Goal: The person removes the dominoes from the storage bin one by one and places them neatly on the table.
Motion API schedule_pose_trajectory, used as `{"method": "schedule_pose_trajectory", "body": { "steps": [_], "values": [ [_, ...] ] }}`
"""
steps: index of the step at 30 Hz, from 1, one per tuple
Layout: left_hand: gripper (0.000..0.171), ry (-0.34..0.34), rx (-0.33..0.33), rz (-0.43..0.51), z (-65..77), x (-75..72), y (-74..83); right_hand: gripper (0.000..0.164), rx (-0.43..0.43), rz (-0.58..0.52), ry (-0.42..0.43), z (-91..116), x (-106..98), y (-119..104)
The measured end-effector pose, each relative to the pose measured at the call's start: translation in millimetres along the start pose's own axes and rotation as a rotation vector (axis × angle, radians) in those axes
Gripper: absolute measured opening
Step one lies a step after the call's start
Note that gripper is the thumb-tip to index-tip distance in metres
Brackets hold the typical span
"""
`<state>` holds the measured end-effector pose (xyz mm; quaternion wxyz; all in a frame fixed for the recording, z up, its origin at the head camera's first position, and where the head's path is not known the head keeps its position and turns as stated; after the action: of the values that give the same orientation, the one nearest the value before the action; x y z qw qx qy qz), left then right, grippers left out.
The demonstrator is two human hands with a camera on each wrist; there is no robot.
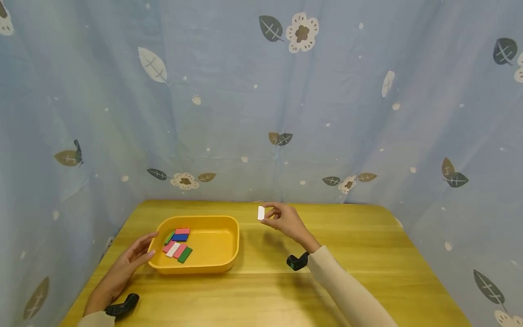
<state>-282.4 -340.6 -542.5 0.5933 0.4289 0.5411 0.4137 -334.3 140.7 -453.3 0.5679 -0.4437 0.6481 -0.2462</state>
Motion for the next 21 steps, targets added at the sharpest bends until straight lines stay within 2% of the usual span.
{"method": "schedule_pose_trajectory", "body": {
  "steps": [5,13,21],
  "values": [
    [0.068,0.023,0.001,0.002,1.9,-3.7,-1.2,0.049,0.013,-0.016,-0.014,1.9,-13.9,13.4],
    [0.063,0.008,0.03,0.009,5.9,-6.2,-2.8,0.049,0.043,0.002,-0.026,7.7,-32.4,37.0],
    [0.061,-0.013,0.057,0.038,2.8,-3.3,-4.5,0.047,0.052,0.049,-0.009,15.7,-44.8,58.2]
  ]
}}
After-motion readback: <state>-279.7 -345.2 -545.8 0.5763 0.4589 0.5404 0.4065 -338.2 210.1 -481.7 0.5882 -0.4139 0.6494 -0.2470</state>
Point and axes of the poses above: each hand's wrist, its own z-axis away from the middle knuckle, its own x-axis out of the palm, y = z × x, the point moved 2 cm from there along -z, towards the middle knuckle, and after that the axes turned 8 degrees about y, right-handed, at the moved point
